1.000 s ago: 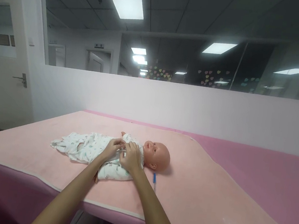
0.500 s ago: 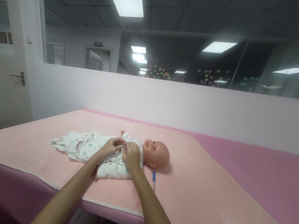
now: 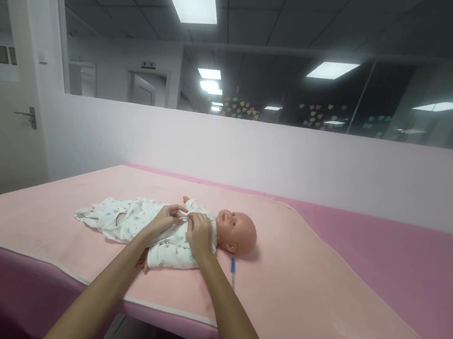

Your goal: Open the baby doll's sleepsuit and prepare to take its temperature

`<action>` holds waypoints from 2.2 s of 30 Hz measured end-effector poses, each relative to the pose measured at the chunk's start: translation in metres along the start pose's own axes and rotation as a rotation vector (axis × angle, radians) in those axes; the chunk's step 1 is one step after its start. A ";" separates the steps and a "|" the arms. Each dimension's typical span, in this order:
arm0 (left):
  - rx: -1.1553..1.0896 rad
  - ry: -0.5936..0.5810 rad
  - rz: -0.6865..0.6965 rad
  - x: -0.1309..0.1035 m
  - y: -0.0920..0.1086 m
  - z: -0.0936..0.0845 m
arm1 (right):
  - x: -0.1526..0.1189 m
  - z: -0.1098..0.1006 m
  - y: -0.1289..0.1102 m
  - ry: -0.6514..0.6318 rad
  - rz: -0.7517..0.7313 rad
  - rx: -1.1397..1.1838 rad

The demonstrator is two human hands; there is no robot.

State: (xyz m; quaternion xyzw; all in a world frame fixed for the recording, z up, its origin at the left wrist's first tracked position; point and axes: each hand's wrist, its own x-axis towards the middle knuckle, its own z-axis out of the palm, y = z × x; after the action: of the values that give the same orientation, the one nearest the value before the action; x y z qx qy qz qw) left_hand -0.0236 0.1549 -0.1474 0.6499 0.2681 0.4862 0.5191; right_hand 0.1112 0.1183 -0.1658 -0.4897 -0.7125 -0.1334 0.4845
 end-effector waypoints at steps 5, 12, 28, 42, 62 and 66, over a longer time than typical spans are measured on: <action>0.035 0.006 -0.002 0.001 -0.002 -0.001 | 0.000 -0.001 -0.001 -0.007 0.007 0.000; 0.062 -0.011 0.019 0.004 -0.004 -0.002 | -0.001 -0.005 -0.004 0.004 0.003 0.005; 0.179 -0.153 0.145 -0.001 0.001 0.000 | 0.001 -0.007 -0.005 -0.065 -0.014 0.035; 0.418 0.057 0.240 0.001 -0.010 0.005 | 0.001 -0.006 -0.003 -0.094 -0.017 -0.045; 0.487 -0.105 0.034 -0.024 0.010 -0.054 | 0.013 -0.002 -0.023 -0.216 -0.377 -0.409; 0.475 -0.027 0.118 -0.026 0.011 -0.051 | 0.019 0.016 -0.045 -0.284 -0.413 -0.350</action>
State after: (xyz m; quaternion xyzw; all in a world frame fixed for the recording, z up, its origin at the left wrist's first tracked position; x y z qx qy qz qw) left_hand -0.0821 0.1505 -0.1474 0.7746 0.3295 0.4302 0.3261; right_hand 0.0643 0.1175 -0.1454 -0.4243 -0.8237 -0.2801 0.2511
